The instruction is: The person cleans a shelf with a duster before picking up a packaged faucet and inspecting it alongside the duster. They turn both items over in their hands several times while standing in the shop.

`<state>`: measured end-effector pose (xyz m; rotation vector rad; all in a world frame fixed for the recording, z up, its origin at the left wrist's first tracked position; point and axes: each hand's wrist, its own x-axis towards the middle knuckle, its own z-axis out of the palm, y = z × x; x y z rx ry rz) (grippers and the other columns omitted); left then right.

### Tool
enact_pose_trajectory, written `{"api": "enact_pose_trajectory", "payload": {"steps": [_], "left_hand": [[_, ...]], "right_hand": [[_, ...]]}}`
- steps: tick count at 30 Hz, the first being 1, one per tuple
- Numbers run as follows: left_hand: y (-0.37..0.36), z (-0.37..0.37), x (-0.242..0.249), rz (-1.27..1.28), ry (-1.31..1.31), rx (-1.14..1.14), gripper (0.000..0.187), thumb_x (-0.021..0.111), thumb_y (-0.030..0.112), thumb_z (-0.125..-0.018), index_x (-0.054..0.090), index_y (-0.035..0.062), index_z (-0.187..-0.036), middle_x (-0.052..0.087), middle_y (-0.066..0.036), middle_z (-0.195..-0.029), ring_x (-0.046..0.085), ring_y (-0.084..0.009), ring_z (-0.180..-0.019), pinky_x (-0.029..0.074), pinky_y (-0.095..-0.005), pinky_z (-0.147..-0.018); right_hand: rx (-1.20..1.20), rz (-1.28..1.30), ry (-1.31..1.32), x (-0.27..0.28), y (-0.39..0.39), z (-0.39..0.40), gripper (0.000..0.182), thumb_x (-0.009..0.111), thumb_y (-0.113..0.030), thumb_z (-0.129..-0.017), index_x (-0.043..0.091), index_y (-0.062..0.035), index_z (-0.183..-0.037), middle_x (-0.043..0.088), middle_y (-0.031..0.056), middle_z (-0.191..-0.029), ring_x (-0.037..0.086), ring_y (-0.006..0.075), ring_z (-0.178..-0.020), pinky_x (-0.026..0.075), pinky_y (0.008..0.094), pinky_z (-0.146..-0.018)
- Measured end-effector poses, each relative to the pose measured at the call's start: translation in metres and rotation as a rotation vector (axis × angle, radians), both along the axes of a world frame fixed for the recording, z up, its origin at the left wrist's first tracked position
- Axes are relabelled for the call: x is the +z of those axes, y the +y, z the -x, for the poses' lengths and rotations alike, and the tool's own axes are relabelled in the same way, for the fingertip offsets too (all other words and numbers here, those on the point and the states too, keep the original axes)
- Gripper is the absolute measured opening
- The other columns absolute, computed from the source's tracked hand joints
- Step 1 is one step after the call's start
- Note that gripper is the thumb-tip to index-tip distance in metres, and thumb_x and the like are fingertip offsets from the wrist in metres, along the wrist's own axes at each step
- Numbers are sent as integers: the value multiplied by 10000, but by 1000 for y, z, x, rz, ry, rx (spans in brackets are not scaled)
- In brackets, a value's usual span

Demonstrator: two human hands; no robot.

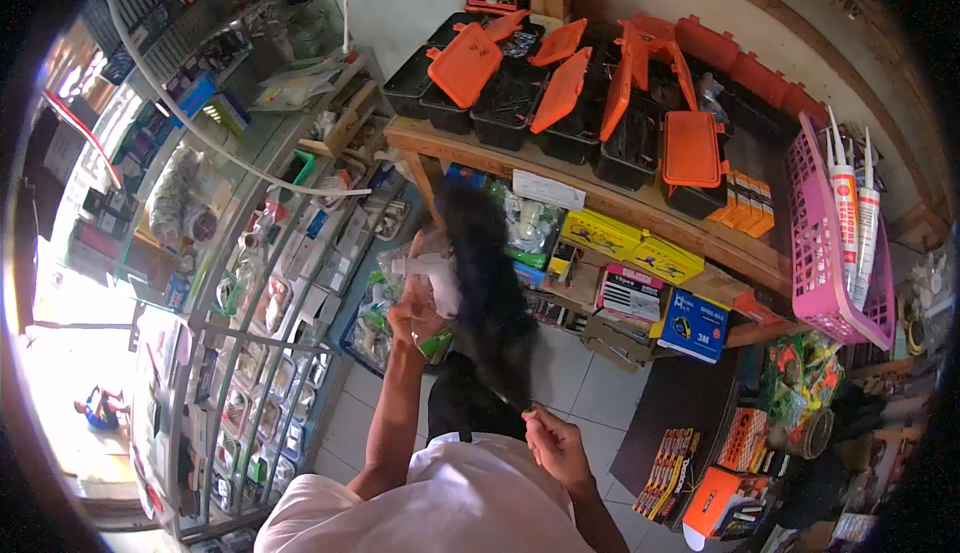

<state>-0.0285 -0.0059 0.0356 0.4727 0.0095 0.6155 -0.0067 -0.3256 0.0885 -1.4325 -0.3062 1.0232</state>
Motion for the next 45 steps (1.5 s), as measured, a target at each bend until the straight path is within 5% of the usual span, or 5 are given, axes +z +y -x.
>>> {"api": "enact_pose_trajectory", "payload": {"steps": [4,6,13,27,45], "left_hand": [[7,10,-24,361,-630,-350,931,525,47,-597,258,84,-1488,528,-157,-1310,565,-293,-1126,505,-389,-887],[8,26,2,89,0,-33,957,531,38,-566,254,86,-1481,522,-99,-1122,561,-241,-976,492,-343,-812],[19,36,44,116,310,187,916,569,62,-566,325,62,-1449,575,-118,-1095,591,-249,-930,512,-344,-821],[85,-64,66,15,-338,-218,929,515,20,-516,327,19,-1426,481,-194,-1327,529,-282,-1098,422,-367,-964],[113,-73,126,60,-108,-10,511,440,373,-952,463,24,-1325,568,-128,-1270,568,-268,-1131,457,-411,-969]], "right_hand": [[61,-116,-235,-8,8,-2,208,525,-152,-984,630,-7,-1088,503,-37,-693,431,28,-605,362,176,-562],[56,-106,-76,-10,16,-4,218,531,-149,-982,629,-8,-1115,512,-34,-704,443,35,-612,379,184,-577],[93,-260,-134,-22,37,-4,231,528,-155,-984,617,-7,-1138,497,-34,-705,432,30,-599,366,186,-550],[-113,-164,-226,16,69,-34,282,537,-193,-974,611,-14,-1178,495,-33,-655,427,28,-557,319,189,-481],[-68,-108,-439,20,94,-62,315,570,-172,-956,617,-40,-1238,519,-26,-642,399,32,-511,346,200,-466]]}}
